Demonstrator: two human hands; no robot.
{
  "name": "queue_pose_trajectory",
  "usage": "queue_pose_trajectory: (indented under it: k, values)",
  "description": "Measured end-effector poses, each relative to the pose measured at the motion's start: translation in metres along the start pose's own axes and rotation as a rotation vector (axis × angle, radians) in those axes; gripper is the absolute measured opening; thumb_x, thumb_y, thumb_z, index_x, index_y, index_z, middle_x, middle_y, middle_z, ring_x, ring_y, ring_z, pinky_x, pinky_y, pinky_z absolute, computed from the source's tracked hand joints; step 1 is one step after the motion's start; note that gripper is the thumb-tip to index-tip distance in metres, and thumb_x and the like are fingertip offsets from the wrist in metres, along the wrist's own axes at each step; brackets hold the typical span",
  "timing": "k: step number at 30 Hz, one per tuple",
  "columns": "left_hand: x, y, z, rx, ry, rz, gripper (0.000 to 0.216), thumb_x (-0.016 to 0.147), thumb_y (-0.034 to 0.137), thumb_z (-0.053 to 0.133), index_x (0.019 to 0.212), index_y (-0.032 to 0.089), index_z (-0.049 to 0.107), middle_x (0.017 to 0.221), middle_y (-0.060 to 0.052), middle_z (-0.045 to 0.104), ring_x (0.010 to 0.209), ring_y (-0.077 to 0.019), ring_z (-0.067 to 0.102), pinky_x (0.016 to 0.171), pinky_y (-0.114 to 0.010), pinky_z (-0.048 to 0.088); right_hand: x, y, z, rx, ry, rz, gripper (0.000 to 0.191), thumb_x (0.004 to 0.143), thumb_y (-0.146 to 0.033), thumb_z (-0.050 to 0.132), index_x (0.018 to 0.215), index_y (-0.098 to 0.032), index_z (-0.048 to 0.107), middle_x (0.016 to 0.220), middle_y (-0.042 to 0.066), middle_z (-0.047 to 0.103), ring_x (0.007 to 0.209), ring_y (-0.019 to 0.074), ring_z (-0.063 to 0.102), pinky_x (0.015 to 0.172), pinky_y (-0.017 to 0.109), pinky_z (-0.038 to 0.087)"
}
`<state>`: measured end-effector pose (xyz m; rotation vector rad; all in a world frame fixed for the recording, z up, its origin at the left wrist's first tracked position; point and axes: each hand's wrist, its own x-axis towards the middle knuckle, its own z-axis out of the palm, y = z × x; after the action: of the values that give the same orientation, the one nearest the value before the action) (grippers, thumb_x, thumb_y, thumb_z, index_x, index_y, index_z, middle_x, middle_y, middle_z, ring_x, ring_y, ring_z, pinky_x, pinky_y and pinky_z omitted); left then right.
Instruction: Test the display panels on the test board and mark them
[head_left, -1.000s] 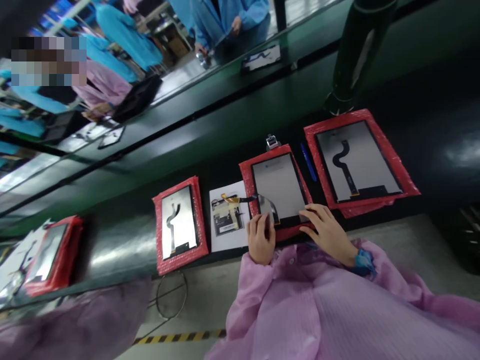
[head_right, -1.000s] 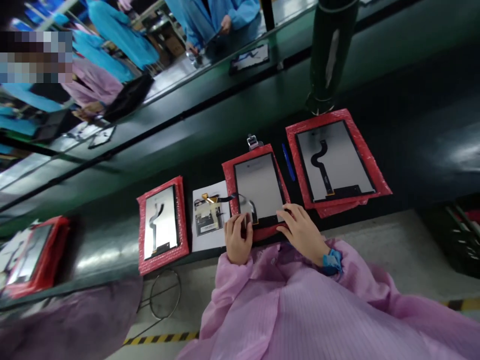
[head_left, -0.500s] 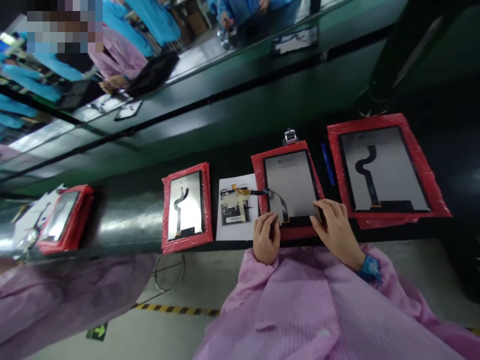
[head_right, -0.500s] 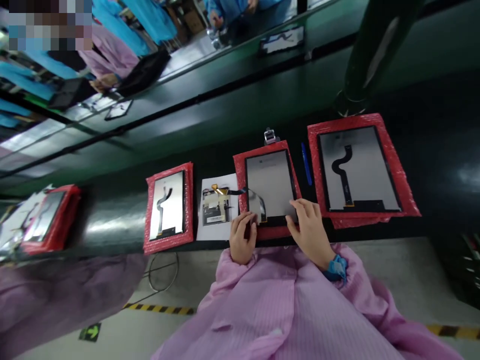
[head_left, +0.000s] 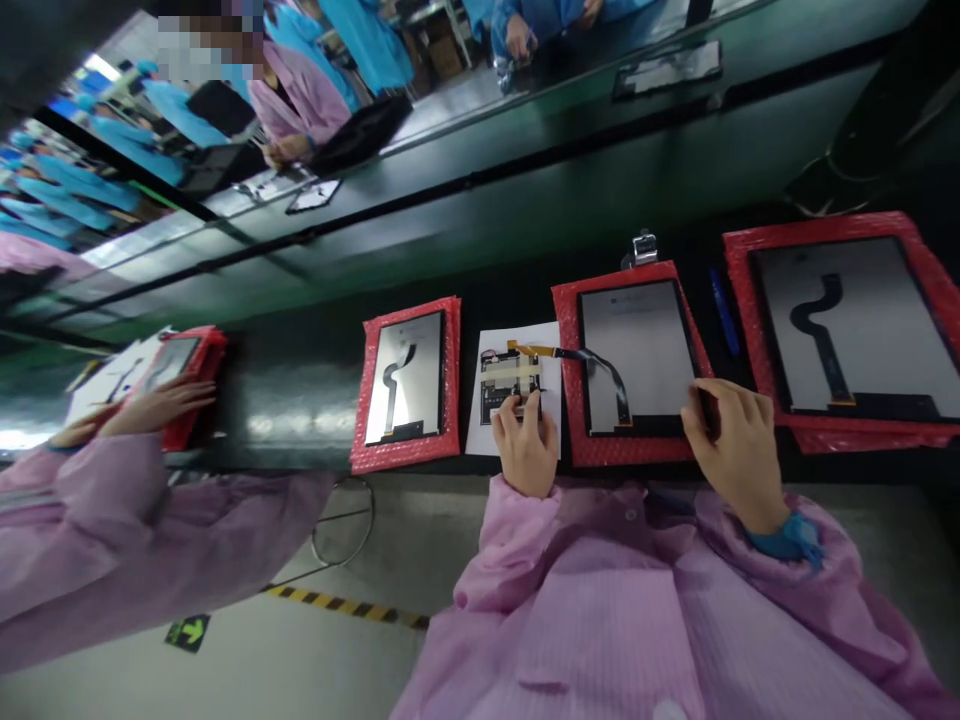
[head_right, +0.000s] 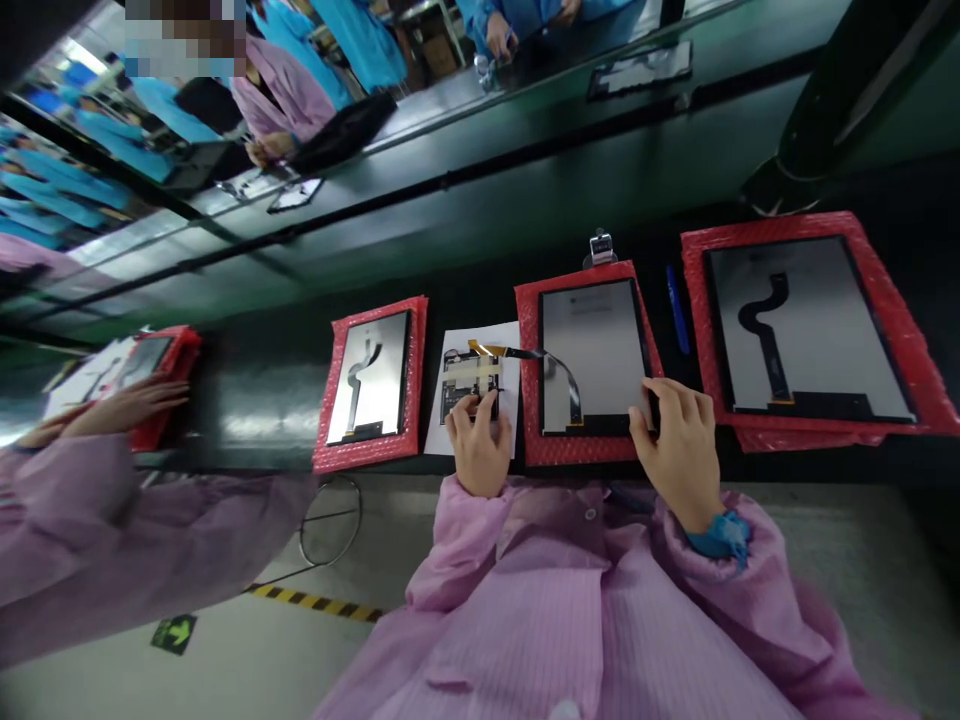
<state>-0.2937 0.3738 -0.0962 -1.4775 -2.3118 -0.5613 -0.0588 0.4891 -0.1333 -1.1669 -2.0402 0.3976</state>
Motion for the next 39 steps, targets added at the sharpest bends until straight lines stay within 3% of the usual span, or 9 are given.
queue_pose_trajectory:
  k: [16, 20, 26, 30, 34, 39]
  values:
    - [0.003, 0.000, 0.000, 0.078, -0.078, 0.007, 0.039, 0.100, 0.023, 0.048, 0.131, 0.015, 0.069, 0.126, -0.021, 0.061, 0.110, -0.0341, 0.056, 0.097, -0.050, 0.048, 0.001, -0.003, -0.001, -0.023, -0.020, 0.022, 0.032, 0.100, -0.037, 0.050, 0.125, -0.019, 0.058, 0.122, 0.014, 0.068, 0.112, 0.0314, 0.060, 0.100, 0.050, 0.047]
    - [0.005, -0.001, -0.007, -0.001, -0.081, 0.036, 0.036, 0.099, 0.025, 0.052, 0.127, 0.015, 0.071, 0.124, -0.021, 0.062, 0.106, -0.0324, 0.058, 0.100, -0.053, 0.049, 0.001, -0.004, 0.000, 0.017, -0.022, 0.044, 0.031, 0.100, -0.034, 0.051, 0.126, -0.019, 0.057, 0.122, 0.014, 0.068, 0.113, 0.0305, 0.060, 0.103, 0.050, 0.045]
    - [-0.008, 0.034, -0.009, -0.292, -0.125, 0.156, 0.036, 0.105, 0.028, 0.047, 0.134, 0.015, 0.063, 0.135, -0.018, 0.063, 0.127, -0.0278, 0.058, 0.110, -0.045, 0.047, 0.000, -0.006, -0.003, 0.123, -0.075, 0.159, 0.039, 0.099, -0.042, 0.050, 0.130, -0.019, 0.057, 0.129, 0.015, 0.066, 0.116, 0.0322, 0.057, 0.106, 0.052, 0.044]
    - [-0.016, 0.053, -0.002, -0.272, -0.163, 0.172, 0.038, 0.107, 0.030, 0.044, 0.138, 0.013, 0.059, 0.133, -0.018, 0.067, 0.126, -0.0288, 0.060, 0.109, -0.047, 0.050, 0.007, -0.012, -0.014, 0.298, -0.155, 0.355, 0.049, 0.092, -0.050, 0.058, 0.129, -0.018, 0.060, 0.133, 0.014, 0.065, 0.123, 0.0329, 0.053, 0.109, 0.053, 0.043]
    - [-0.012, 0.051, -0.005, -0.283, -0.190, 0.162, 0.043, 0.108, 0.037, 0.040, 0.137, 0.011, 0.059, 0.130, -0.019, 0.070, 0.120, -0.0293, 0.063, 0.105, -0.048, 0.052, 0.017, -0.021, -0.035, 0.487, -0.190, 0.525, 0.050, 0.086, -0.054, 0.064, 0.124, -0.022, 0.065, 0.128, 0.012, 0.067, 0.123, 0.0316, 0.054, 0.109, 0.052, 0.044]
    - [0.005, 0.034, -0.023, -0.408, -0.362, 0.113, 0.054, 0.107, 0.052, 0.035, 0.132, 0.014, 0.064, 0.122, -0.017, 0.073, 0.115, -0.0294, 0.065, 0.101, -0.048, 0.053, 0.033, -0.051, -0.066, 0.631, -0.121, 0.429, 0.043, 0.092, -0.048, 0.062, 0.127, -0.022, 0.061, 0.132, 0.011, 0.064, 0.125, 0.0282, 0.056, 0.110, 0.050, 0.044]
